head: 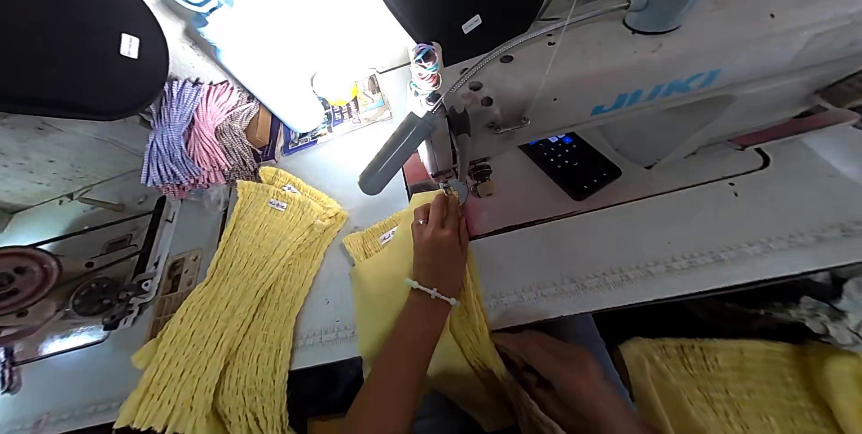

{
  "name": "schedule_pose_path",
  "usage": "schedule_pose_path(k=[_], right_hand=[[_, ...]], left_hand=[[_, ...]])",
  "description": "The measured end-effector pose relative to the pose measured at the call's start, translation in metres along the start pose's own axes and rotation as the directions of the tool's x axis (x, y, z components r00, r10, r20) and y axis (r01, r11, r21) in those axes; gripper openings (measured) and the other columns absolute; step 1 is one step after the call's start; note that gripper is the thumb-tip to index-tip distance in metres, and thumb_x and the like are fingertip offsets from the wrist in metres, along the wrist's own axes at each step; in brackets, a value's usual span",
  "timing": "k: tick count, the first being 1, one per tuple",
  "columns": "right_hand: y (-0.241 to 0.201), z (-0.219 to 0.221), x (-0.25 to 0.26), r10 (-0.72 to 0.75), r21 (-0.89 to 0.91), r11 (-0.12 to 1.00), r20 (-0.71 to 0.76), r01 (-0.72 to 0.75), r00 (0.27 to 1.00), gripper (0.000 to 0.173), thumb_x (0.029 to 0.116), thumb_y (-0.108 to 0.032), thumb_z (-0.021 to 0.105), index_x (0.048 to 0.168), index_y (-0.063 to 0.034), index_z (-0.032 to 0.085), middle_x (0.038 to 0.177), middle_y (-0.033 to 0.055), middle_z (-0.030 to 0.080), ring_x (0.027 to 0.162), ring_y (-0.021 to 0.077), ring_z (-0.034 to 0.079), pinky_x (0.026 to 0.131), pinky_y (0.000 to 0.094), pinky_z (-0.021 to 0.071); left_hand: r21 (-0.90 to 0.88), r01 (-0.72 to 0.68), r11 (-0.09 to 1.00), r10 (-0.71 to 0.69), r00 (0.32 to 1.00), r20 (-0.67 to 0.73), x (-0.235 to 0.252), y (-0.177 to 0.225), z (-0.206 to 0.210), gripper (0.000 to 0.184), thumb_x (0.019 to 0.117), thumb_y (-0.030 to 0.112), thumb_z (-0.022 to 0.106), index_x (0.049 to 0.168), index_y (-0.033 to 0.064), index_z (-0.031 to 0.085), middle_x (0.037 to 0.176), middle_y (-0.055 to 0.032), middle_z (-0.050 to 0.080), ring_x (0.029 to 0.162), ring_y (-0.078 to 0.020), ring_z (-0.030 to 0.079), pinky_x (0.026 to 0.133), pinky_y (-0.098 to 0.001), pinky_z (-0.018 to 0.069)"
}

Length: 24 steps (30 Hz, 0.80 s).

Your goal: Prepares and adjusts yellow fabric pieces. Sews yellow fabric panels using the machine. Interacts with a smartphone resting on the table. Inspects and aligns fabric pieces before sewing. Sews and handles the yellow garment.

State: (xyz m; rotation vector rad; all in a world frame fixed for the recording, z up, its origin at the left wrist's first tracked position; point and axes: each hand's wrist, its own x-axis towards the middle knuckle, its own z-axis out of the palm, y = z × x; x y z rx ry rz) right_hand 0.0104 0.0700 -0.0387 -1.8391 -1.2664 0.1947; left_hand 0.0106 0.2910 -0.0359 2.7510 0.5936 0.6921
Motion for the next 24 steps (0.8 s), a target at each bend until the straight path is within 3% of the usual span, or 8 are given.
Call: schedule_pose_path(k=[4, 8, 10, 12, 14, 18, 24], right_hand=[[0.030, -0.055, 0.012, -0.040, -0.290, 0.956, -0.281, -0.045, 0.959, 0.024, 0.0977, -0.008, 0.052, 0.109, -0.0044, 0.073, 0.087, 0.0118, 0.070, 0.073, 0.0190, 0.067, 0.064, 0.0291, 0.0562], [0.081, -0.123, 0.036, -0.092, -0.505, 0.837, -0.510, -0.211, 0.856, 0.028, 0.1030, -0.004, 0.049, 0.117, 0.0113, 0.068, 0.103, 0.0318, 0.068, 0.085, 0.0401, 0.067, 0.073, 0.0458, 0.0551], [0.108, -0.144, 0.046, -0.055, -0.510, 0.804, -0.578, -0.307, 0.814, 0.030, 0.1047, -0.004, 0.047, 0.123, 0.0119, 0.066, 0.120, 0.0356, 0.065, 0.103, 0.0492, 0.066, 0.086, 0.0546, 0.0541], [0.128, -0.153, 0.057, -0.015, -0.494, 0.786, -0.618, -0.373, 0.786, 0.034, 0.1061, -0.005, 0.045, 0.131, 0.0084, 0.062, 0.138, 0.0332, 0.058, 0.126, 0.0507, 0.057, 0.105, 0.0568, 0.0461], [0.145, -0.155, 0.065, -0.003, -0.508, 0.760, -0.627, -0.406, 0.779, 0.036, 0.1055, -0.005, 0.045, 0.137, 0.0051, 0.059, 0.146, 0.0315, 0.052, 0.138, 0.0514, 0.047, 0.113, 0.0599, 0.0382], [0.149, -0.151, 0.071, 0.030, -0.530, 0.725, -0.614, -0.440, 0.789, 0.041, 0.1031, -0.001, 0.045, 0.142, 0.0030, 0.055, 0.153, 0.0296, 0.046, 0.147, 0.0494, 0.037, 0.119, 0.0589, 0.0323], [0.150, -0.151, 0.072, 0.028, -0.545, 0.712, -0.608, -0.443, 0.793, 0.039, 0.1027, -0.002, 0.047, 0.141, 0.0041, 0.055, 0.151, 0.0296, 0.048, 0.146, 0.0489, 0.038, 0.119, 0.0577, 0.0323]], left_hand=[[0.032, 0.023, 0.999, -0.022, 0.999, -0.036, -0.003, 0.006, 0.004, 0.032, 0.0974, 0.014, 0.060, 0.124, -0.0003, 0.072, 0.129, -0.0202, 0.068, 0.112, -0.0405, 0.065, 0.091, -0.0486, 0.0540], [0.045, 0.041, 0.998, -0.039, 0.998, -0.047, -0.005, 0.009, 0.003, 0.032, 0.0968, 0.018, 0.062, 0.121, 0.0009, 0.073, 0.127, -0.0203, 0.068, 0.111, -0.0404, 0.066, 0.090, -0.0487, 0.0542], [0.037, 0.042, 0.998, -0.041, 0.999, -0.026, -0.006, 0.010, 0.002, 0.031, 0.0978, 0.020, 0.062, 0.121, 0.0019, 0.074, 0.129, -0.0215, 0.067, 0.113, -0.0413, 0.064, 0.092, -0.0501, 0.0533], [0.013, 0.030, 0.999, -0.030, 1.000, -0.010, -0.005, 0.008, 0.001, 0.032, 0.0981, 0.020, 0.062, 0.122, 0.0019, 0.074, 0.131, -0.0229, 0.066, 0.114, -0.0422, 0.064, 0.094, -0.0506, 0.0523], [0.003, 0.021, 1.000, -0.021, 1.000, -0.010, -0.004, 0.006, 0.001, 0.032, 0.0978, 0.021, 0.062, 0.122, 0.0037, 0.074, 0.131, -0.0229, 0.066, 0.114, -0.0423, 0.064, 0.093, -0.0503, 0.0525], [0.008, 0.014, 1.000, -0.014, 1.000, -0.009, -0.003, 0.006, 0.002, 0.031, 0.0985, 0.021, 0.061, 0.122, 0.0072, 0.075, 0.130, -0.0230, 0.065, 0.114, -0.0419, 0.063, 0.093, -0.0491, 0.0523], [-0.015, 0.002, 1.000, -0.002, 1.000, 0.008, 0.001, 0.003, 0.001, 0.030, 0.0990, 0.022, 0.061, 0.121, 0.0072, 0.076, 0.131, -0.0219, 0.065, 0.116, -0.0408, 0.063, 0.095, -0.0500, 0.0516]])
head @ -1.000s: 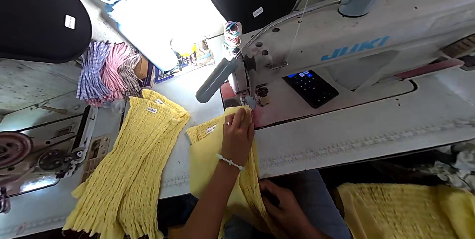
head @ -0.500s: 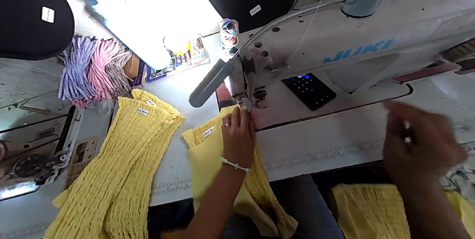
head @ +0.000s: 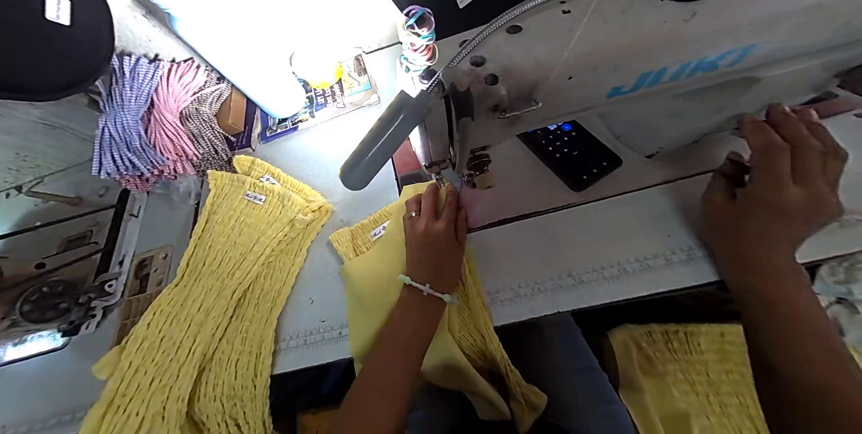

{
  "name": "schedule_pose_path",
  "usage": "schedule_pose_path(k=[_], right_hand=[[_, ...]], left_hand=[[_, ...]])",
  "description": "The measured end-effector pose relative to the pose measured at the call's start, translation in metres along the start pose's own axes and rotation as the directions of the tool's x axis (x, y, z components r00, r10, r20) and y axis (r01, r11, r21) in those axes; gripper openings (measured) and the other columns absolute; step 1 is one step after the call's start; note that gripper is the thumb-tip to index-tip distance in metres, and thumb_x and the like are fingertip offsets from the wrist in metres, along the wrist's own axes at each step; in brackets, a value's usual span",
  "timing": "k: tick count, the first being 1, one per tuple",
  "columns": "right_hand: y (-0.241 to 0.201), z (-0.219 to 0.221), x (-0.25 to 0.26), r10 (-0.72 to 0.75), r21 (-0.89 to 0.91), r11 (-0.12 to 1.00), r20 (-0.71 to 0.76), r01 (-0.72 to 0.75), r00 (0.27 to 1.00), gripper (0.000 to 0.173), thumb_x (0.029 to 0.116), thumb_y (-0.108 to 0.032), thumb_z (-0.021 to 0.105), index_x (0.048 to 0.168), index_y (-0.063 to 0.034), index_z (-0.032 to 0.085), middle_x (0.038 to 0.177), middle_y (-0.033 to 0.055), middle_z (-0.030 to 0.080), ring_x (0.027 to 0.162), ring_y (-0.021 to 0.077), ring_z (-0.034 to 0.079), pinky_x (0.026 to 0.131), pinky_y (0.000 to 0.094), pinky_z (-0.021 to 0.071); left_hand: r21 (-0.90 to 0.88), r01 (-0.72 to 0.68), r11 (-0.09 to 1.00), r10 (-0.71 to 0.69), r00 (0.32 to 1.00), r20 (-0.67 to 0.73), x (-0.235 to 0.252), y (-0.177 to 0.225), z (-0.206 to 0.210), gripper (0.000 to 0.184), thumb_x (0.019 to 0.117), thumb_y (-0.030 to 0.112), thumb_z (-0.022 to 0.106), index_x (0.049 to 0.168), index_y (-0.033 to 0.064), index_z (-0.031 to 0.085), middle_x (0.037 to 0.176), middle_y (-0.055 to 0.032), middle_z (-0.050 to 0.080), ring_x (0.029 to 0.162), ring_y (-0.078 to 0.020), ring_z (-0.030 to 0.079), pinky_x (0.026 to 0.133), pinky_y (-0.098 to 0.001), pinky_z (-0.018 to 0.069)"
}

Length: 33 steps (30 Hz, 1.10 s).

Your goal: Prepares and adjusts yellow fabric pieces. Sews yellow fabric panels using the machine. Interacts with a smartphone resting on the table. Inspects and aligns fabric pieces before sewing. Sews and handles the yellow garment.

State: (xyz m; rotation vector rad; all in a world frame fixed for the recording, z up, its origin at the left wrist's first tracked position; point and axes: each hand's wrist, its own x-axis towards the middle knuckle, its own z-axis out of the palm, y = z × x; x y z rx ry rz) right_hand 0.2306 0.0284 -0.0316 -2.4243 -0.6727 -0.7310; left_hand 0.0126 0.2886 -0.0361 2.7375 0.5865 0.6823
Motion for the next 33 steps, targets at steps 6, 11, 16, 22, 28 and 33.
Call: schedule_pose_path(k=[6, 11, 16, 22, 28, 33], right_hand=[[0.002, 0.001, -0.001, -0.005, 0.013, 1.000, 0.002, 0.005, 1.000, 0.040, 0.1022, -0.003, 0.048, 0.141, 0.0047, 0.054, 0.151, 0.0307, 0.047, 0.146, 0.0502, 0.037, 0.119, 0.0590, 0.0318], [-0.001, 0.000, 0.000, 0.019, 0.013, 1.000, 0.020, -0.019, 1.000, 0.041, 0.1007, 0.000, 0.049, 0.141, 0.0053, 0.053, 0.151, 0.0298, 0.048, 0.146, 0.0500, 0.037, 0.119, 0.0587, 0.0308], [-0.001, -0.001, 0.000, 0.030, 0.005, 1.000, 0.028, -0.030, 0.999, 0.040, 0.0978, 0.002, 0.051, 0.137, 0.0059, 0.056, 0.148, 0.0302, 0.051, 0.144, 0.0511, 0.040, 0.118, 0.0595, 0.0326], [-0.001, -0.003, -0.004, 0.129, -0.025, 0.992, 0.188, -0.126, 0.974, 0.035, 0.0970, 0.007, 0.051, 0.129, 0.0057, 0.065, 0.139, 0.0310, 0.059, 0.127, 0.0547, 0.055, 0.097, 0.0705, 0.0431], [0.001, 0.000, -0.004, 0.021, 0.021, 1.000, 0.028, -0.021, 0.999, 0.048, 0.0958, 0.006, 0.049, 0.144, 0.0026, 0.053, 0.154, 0.0279, 0.046, 0.148, 0.0483, 0.035, 0.119, 0.0587, 0.0318], [-0.026, -0.019, -0.036, -0.046, 0.188, 0.981, 0.031, 0.039, 0.998, 0.032, 0.1035, -0.007, 0.049, 0.127, 0.0113, 0.062, 0.128, 0.0359, 0.060, 0.105, 0.0470, 0.064, 0.086, 0.0535, 0.0547]], left_hand=[[-0.031, 0.011, 0.999, -0.010, 1.000, 0.009, 0.002, -0.003, 0.000, 0.028, 0.0987, 0.021, 0.062, 0.118, 0.0079, 0.077, 0.129, -0.0217, 0.065, 0.115, -0.0410, 0.063, 0.091, -0.0514, 0.0528], [-0.042, -0.003, 0.999, 0.003, 1.000, 0.004, 0.005, -0.006, 0.000, 0.027, 0.0976, 0.020, 0.063, 0.117, 0.0073, 0.077, 0.130, -0.0210, 0.064, 0.114, -0.0403, 0.061, 0.091, -0.0507, 0.0512], [-0.024, -0.008, 1.000, 0.008, 1.000, 0.015, 0.014, -0.009, 0.000, 0.025, 0.0969, 0.019, 0.065, 0.115, 0.0078, 0.077, 0.129, -0.0222, 0.063, 0.113, -0.0402, 0.060, 0.089, -0.0508, 0.0509], [-0.006, -0.012, 1.000, 0.012, 1.000, 0.013, 0.009, -0.007, 0.000, 0.026, 0.0977, 0.020, 0.064, 0.117, 0.0076, 0.077, 0.130, -0.0217, 0.063, 0.115, -0.0409, 0.060, 0.091, -0.0512, 0.0509], [-0.044, -0.003, 0.999, 0.005, 0.999, 0.034, 0.007, -0.007, 0.000, 0.029, 0.0975, 0.020, 0.064, 0.121, 0.0069, 0.075, 0.132, -0.0230, 0.062, 0.118, -0.0424, 0.058, 0.095, -0.0529, 0.0495], [-0.207, 0.094, 0.974, -0.071, 0.991, 0.112, -0.020, 0.003, -0.034, 0.042, 0.1026, 0.019, 0.056, 0.140, 0.0009, 0.061, 0.145, -0.0211, 0.057, 0.134, -0.0372, 0.055, 0.109, -0.0496, 0.0466]])
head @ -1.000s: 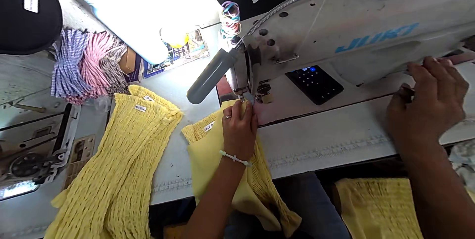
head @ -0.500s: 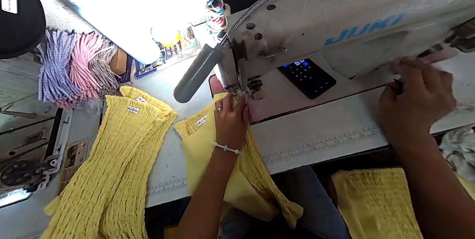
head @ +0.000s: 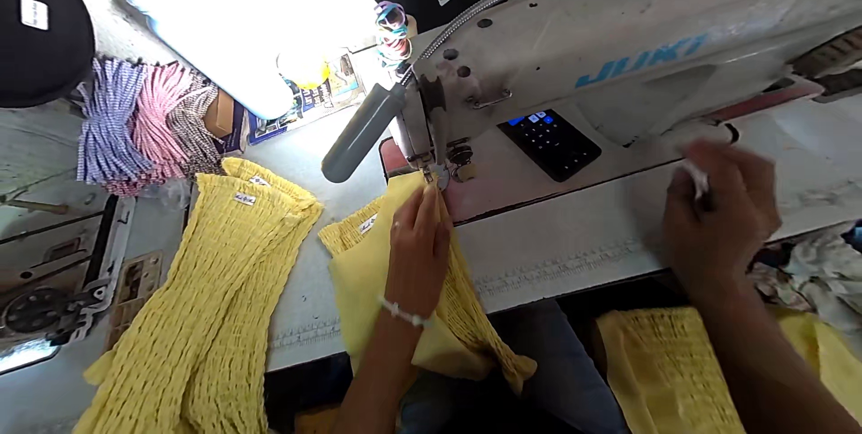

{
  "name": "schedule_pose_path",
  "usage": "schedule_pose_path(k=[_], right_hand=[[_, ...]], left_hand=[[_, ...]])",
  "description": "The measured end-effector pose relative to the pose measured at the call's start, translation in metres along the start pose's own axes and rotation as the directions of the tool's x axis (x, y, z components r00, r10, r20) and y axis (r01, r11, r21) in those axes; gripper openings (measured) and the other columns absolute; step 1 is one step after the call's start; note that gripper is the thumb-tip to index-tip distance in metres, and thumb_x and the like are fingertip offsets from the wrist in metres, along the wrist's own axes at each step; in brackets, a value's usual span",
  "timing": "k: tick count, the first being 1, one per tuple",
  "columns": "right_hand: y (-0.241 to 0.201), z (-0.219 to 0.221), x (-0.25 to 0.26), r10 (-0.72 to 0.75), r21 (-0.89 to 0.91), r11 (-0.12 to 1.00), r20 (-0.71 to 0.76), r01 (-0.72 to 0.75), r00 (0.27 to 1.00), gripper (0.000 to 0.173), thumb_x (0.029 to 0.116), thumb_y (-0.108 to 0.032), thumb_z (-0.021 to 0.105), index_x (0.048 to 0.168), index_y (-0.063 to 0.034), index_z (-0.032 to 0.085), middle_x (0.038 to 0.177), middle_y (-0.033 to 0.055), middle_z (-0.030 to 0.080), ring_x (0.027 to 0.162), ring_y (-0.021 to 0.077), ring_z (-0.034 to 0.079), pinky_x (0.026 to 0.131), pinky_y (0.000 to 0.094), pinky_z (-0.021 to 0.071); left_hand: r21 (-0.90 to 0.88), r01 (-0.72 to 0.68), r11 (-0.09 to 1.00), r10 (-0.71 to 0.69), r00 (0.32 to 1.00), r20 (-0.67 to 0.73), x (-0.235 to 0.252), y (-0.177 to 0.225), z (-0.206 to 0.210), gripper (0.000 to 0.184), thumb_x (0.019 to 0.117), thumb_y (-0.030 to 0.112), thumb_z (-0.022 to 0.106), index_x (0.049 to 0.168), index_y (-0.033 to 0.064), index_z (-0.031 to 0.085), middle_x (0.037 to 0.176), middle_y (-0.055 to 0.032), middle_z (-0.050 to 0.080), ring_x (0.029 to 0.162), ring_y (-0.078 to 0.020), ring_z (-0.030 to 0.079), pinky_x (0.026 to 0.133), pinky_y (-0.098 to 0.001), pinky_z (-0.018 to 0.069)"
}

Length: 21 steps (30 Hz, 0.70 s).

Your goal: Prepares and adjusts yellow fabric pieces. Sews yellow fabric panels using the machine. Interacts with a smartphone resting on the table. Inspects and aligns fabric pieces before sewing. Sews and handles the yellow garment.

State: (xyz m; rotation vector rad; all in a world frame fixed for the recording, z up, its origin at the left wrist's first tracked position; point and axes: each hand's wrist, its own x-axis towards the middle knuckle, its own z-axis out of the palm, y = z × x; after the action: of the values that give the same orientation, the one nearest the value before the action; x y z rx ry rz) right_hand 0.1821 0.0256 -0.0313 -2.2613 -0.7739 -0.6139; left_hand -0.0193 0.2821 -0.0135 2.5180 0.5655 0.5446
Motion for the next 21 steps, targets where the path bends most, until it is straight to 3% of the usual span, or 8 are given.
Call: schedule_pose_path(k=[1, 2, 4, 8, 13, 15, 18, 21], right_hand=[[-0.015, -0.002, -0.016, -0.050, 0.075, 0.996, 0.017, 0.049, 0.999, 0.029, 0.1032, -0.008, 0.050, 0.115, 0.0135, 0.065, 0.105, 0.0332, 0.066, 0.081, 0.0378, 0.066, 0.067, 0.0450, 0.0549], [-0.032, -0.006, -0.035, -0.085, 0.176, 0.982, 0.066, 0.073, 0.994, 0.029, 0.1042, -0.013, 0.051, 0.108, 0.0114, 0.066, 0.091, 0.0261, 0.069, 0.069, 0.0271, 0.066, 0.059, 0.0359, 0.0546], [-0.071, -0.010, -0.077, -0.149, 0.339, 0.938, 0.195, 0.076, 0.970, 0.029, 0.1053, -0.026, 0.053, 0.101, -0.0002, 0.065, 0.079, 0.0119, 0.069, 0.064, 0.0124, 0.065, 0.058, 0.0228, 0.0545], [-0.118, 0.001, -0.143, -0.245, 0.349, 0.932, 0.402, 0.100, 0.882, 0.043, 0.0920, -0.045, 0.068, 0.098, -0.0024, 0.072, 0.080, 0.0113, 0.072, 0.065, 0.0211, 0.072, 0.056, 0.0343, 0.0587], [-0.136, 0.007, -0.159, -0.189, 0.391, 0.920, 0.503, -0.027, 0.843, 0.023, 0.0829, -0.020, 0.072, 0.095, 0.0000, 0.069, 0.071, 0.0110, 0.069, 0.056, 0.0217, 0.068, 0.051, 0.0346, 0.0568], [-0.141, -0.003, -0.150, -0.151, 0.467, 0.839, 0.691, -0.277, 0.707, 0.020, 0.0887, -0.015, 0.070, 0.099, 0.0025, 0.069, 0.071, 0.0134, 0.069, 0.058, 0.0224, 0.068, 0.055, 0.0369, 0.0573], [-0.142, -0.008, -0.136, -0.218, 0.420, 0.626, 0.903, -0.657, 0.370, 0.021, 0.0976, -0.016, 0.065, 0.103, 0.0047, 0.067, 0.076, 0.0127, 0.066, 0.065, 0.0150, 0.062, 0.064, 0.0317, 0.0528], [-0.148, -0.003, -0.136, -0.288, 0.413, 0.565, 0.910, -0.714, 0.299, 0.020, 0.1001, -0.018, 0.062, 0.099, 0.0017, 0.066, 0.075, 0.0072, 0.063, 0.061, 0.0079, 0.058, 0.058, 0.0248, 0.0500]], left_hand=[[-0.005, 0.030, 1.000, -0.031, 0.999, -0.033, -0.017, 0.005, -0.009, 0.042, 0.1031, 0.019, 0.055, 0.140, -0.0011, 0.060, 0.143, -0.0223, 0.058, 0.133, -0.0373, 0.056, 0.109, -0.0486, 0.0468], [0.010, 0.055, 0.998, -0.054, 0.995, -0.078, -0.035, 0.007, -0.016, 0.041, 0.1032, 0.020, 0.053, 0.137, -0.0025, 0.061, 0.140, -0.0232, 0.060, 0.130, -0.0372, 0.058, 0.107, -0.0474, 0.0481], [0.032, 0.081, 0.996, -0.076, 0.987, -0.145, -0.066, 0.003, -0.025, 0.040, 0.1030, 0.021, 0.052, 0.131, -0.0047, 0.063, 0.133, -0.0248, 0.062, 0.124, -0.0358, 0.060, 0.104, -0.0435, 0.0501], [0.104, 0.035, 0.994, -0.024, 0.995, -0.101, -0.093, -0.014, -0.021, 0.040, 0.1038, 0.027, 0.052, 0.131, 0.0033, 0.068, 0.139, -0.0243, 0.060, 0.130, -0.0387, 0.057, 0.108, -0.0474, 0.0472], [0.170, 0.013, 0.985, -0.005, 0.999, -0.043, -0.087, -0.014, -0.021, 0.054, 0.1033, 0.047, 0.048, 0.131, 0.0062, 0.069, 0.142, -0.0233, 0.058, 0.134, -0.0433, 0.053, 0.108, -0.0530, 0.0456], [0.166, 0.003, 0.986, -0.002, 1.000, -0.005, -0.084, -0.018, -0.025, 0.058, 0.1021, 0.052, 0.049, 0.133, 0.0059, 0.067, 0.144, -0.0235, 0.056, 0.136, -0.0430, 0.051, 0.110, -0.0540, 0.0443], [0.102, -0.115, 0.988, 0.109, 0.992, 0.063, -0.068, -0.052, -0.040, 0.049, 0.1025, 0.043, 0.055, 0.130, 0.0054, 0.069, 0.144, -0.0212, 0.058, 0.136, -0.0377, 0.054, 0.112, -0.0518, 0.0436], [0.121, -0.218, 0.968, 0.203, 0.971, 0.128, -0.050, -0.083, -0.064, 0.041, 0.1047, 0.036, 0.054, 0.129, 0.0077, 0.071, 0.143, -0.0183, 0.060, 0.135, -0.0354, 0.056, 0.114, -0.0532, 0.0426]])
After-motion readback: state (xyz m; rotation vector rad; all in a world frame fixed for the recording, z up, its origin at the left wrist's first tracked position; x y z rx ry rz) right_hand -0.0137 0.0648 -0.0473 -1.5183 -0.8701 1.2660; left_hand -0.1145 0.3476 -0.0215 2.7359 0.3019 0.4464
